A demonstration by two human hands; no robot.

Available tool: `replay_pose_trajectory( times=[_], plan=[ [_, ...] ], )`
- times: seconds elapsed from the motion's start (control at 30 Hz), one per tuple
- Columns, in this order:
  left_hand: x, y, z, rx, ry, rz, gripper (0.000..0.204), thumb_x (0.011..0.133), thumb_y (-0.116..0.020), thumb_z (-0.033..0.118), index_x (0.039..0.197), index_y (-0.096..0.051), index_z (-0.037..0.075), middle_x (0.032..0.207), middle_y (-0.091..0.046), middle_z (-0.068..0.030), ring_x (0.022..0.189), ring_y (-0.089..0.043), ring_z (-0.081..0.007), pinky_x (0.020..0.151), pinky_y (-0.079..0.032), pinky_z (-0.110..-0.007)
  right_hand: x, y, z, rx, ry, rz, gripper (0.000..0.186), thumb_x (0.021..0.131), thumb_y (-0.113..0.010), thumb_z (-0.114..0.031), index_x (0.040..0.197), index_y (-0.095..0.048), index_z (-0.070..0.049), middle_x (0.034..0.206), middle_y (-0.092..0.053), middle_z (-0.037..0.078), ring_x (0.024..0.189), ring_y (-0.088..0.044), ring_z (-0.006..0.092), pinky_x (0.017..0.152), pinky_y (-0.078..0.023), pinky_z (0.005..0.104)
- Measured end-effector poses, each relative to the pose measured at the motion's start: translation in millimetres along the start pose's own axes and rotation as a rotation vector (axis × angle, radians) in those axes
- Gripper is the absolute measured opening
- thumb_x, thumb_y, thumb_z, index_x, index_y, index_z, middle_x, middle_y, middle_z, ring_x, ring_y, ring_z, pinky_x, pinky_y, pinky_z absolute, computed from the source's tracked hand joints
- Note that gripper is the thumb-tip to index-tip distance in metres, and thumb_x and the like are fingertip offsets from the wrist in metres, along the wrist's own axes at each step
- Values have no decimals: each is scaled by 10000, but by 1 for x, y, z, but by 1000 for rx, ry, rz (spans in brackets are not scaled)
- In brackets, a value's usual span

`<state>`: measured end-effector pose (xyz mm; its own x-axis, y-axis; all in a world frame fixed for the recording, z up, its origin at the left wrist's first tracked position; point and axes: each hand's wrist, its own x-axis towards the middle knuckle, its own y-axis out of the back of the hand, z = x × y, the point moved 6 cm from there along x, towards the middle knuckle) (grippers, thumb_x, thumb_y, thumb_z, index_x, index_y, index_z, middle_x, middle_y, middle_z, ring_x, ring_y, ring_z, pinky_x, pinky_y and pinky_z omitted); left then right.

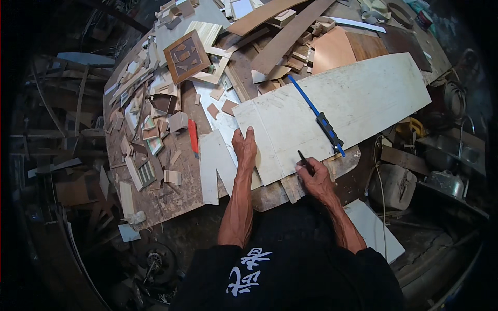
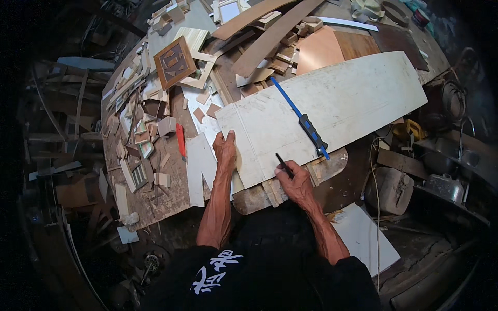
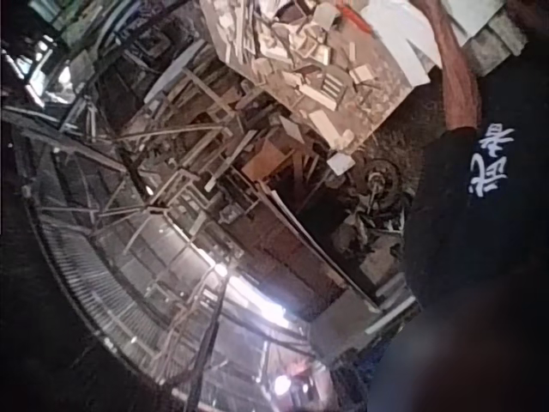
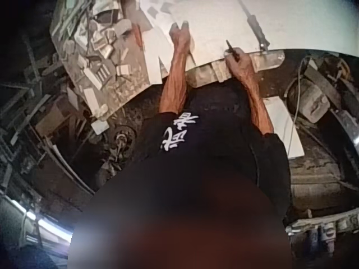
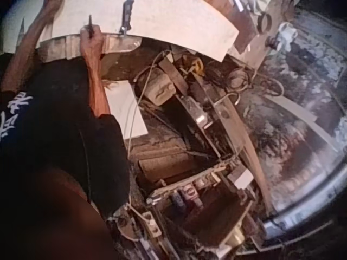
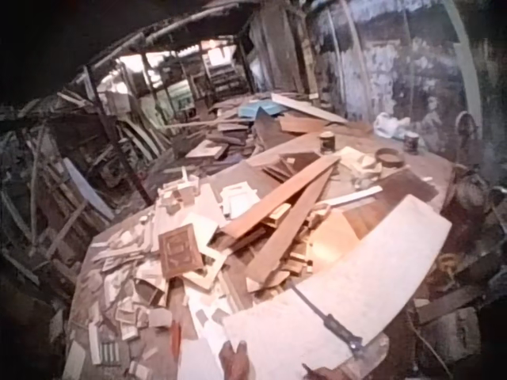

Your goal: Marking a wooden board using a caliper and pen, then cutting it with a hand saw.

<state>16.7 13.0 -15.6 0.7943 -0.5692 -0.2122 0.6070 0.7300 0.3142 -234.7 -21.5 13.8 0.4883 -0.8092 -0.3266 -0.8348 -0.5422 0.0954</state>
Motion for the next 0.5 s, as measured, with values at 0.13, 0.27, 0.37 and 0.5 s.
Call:
replay_pose_trajectory(
  times=[0.13,0.27,0.37,0.5],
  plan=[
    [-3,-6,4,-50,-7,-15,221,875,-591,136,981,-570,-56,880,-616,-94,786,-526,-165,743,-434,-306,-3,-3,0,-154,42,-54,266,845,-635,-243,950,-610,-1,619,-538,48,571,-477,118,528,-402,296],
    [5,3,-4,-40,-75,46,227,880,-586,145,973,-576,-62,856,-619,-86,759,-532,-161,717,-437,-304,-3,-4,-9,-130,21,-43,259,855,-622,-242,947,-609,0,612,-528,47,574,-480,118,528,-402,294],
    [15,28,-33,-73,20,114,238,893,-567,151,976,-579,-72,853,-620,-92,755,-536,-168,712,-437,-312,1,1,-12,-78,17,-28,210,890,-593,-202,959,-617,-6,667,-541,2,611,-477,76,545,-393,245],
    [12,50,-31,80,-5,141,253,915,-524,162,1002,-579,-69,872,-620,-122,788,-538,-190,747,-436,-338,8,13,-6,-51,-42,15,222,922,-549,-239,901,-599,-24,589,-488,-11,545,-441,79,500,-372,271]
  ],
)
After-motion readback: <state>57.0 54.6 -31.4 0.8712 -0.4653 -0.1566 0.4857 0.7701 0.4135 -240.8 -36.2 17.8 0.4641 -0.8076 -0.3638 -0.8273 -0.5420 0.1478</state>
